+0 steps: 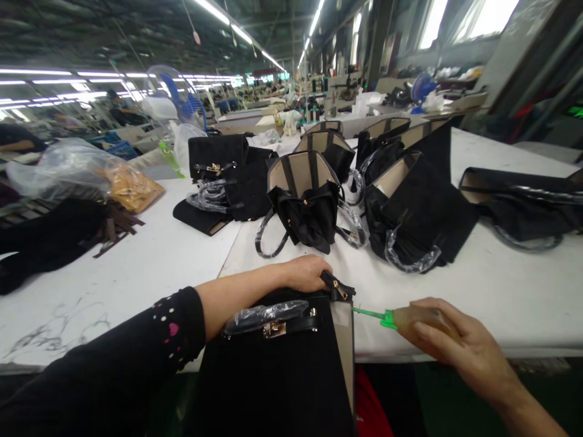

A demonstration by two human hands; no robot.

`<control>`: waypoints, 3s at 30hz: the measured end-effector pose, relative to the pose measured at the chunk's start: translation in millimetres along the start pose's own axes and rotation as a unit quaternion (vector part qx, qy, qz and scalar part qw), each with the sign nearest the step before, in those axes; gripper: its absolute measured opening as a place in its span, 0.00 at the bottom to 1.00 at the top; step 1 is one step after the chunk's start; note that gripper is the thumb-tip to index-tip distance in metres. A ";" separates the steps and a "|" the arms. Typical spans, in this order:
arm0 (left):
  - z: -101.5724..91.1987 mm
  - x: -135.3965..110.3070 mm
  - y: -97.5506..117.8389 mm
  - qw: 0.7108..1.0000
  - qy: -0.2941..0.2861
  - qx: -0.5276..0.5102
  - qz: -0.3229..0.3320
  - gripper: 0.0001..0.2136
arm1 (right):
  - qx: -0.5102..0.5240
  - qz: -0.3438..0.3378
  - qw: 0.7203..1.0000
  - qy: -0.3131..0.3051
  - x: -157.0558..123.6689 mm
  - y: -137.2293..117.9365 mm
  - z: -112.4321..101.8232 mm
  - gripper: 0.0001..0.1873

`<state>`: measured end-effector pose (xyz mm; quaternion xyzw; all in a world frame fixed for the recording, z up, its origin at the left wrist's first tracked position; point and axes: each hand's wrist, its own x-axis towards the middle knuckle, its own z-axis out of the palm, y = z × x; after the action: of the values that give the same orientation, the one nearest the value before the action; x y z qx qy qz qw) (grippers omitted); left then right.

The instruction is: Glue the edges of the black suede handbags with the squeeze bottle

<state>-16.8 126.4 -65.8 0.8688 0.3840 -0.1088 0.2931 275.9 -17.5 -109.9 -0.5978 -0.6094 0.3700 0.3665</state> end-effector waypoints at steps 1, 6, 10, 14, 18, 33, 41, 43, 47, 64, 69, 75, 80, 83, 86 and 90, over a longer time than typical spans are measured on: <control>0.2 -0.1 -1.3 1.000 0.000 -0.002 0.002 0.08 | -0.006 -0.003 1.000 -0.005 2.9 2.8 1.5 0.18; 0.4 1.2 -2.8 1.000 0.005 -0.003 0.009 0.07 | -0.006 0.005 1.000 -0.028 17.2 6.2 4.0 0.19; 1.8 0.5 -1.6 1.000 0.013 -0.001 0.007 0.07 | 0.019 0.025 0.996 -0.089 20.6 0.1 0.7 0.19; 2.4 0.0 -1.7 1.000 0.018 -0.004 0.002 0.07 | 0.005 0.011 0.997 -0.080 18.1 0.1 -3.3 0.18; 3.1 1.3 -2.7 1.000 0.018 -0.006 -0.001 0.07 | -0.037 -0.003 0.999 -0.032 14.6 0.6 -8.9 0.19; 1.9 3.0 -1.4 1.000 0.000 0.003 -0.003 0.08 | 0.018 0.023 0.989 -0.143 20.8 1.6 4.8 0.18; 2.1 3.5 -1.9 1.000 -0.008 0.011 -0.012 0.08 | 0.009 0.018 0.987 -0.157 22.9 3.4 -4.6 0.18; 1.2 3.0 -0.9 1.000 -0.011 0.015 -0.014 0.09 | 0.013 0.013 0.994 -0.109 22.8 3.9 -5.6 0.17; 0.0 2.7 0.5 1.000 -0.015 0.021 -0.015 0.09 | 0.011 -0.008 0.997 -0.081 23.6 5.0 0.6 0.17; 0.9 4.1 -1.3 0.999 -0.019 0.015 -0.023 0.08 | -0.040 -0.021 0.998 -0.032 18.1 15.6 1.1 0.17; 0.6 3.5 -0.5 0.999 -0.017 0.007 -0.028 0.08 | -0.009 -0.008 0.994 -0.109 13.3 14.8 2.8 0.17; -1.3 2.6 2.6 0.999 -0.020 0.003 -0.030 0.08 | 0.036 0.015 0.982 -0.187 10.8 14.1 -0.5 0.17; -1.8 3.1 3.3 0.999 -0.023 0.003 -0.031 0.08 | 0.023 0.007 0.990 -0.136 14.1 14.9 0.1 0.16; -2.0 3.0 3.4 0.999 -0.023 0.004 -0.031 0.08 | 0.036 0.014 0.980 -0.197 12.1 14.4 1.2 0.17; -2.3 2.5 3.6 0.999 -0.020 0.005 -0.031 0.09 | 0.042 0.009 0.989 -0.139 9.7 16.8 2.6 0.17; -1.8 2.4 3.1 1.000 -0.017 0.004 -0.025 0.08 | 0.024 0.002 0.992 -0.125 4.4 16.4 2.8 0.16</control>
<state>-13.1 127.3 -64.0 0.8582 0.4002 -0.1322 0.2931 280.8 -13.0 -125.8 -0.5393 -0.6404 0.4567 0.3008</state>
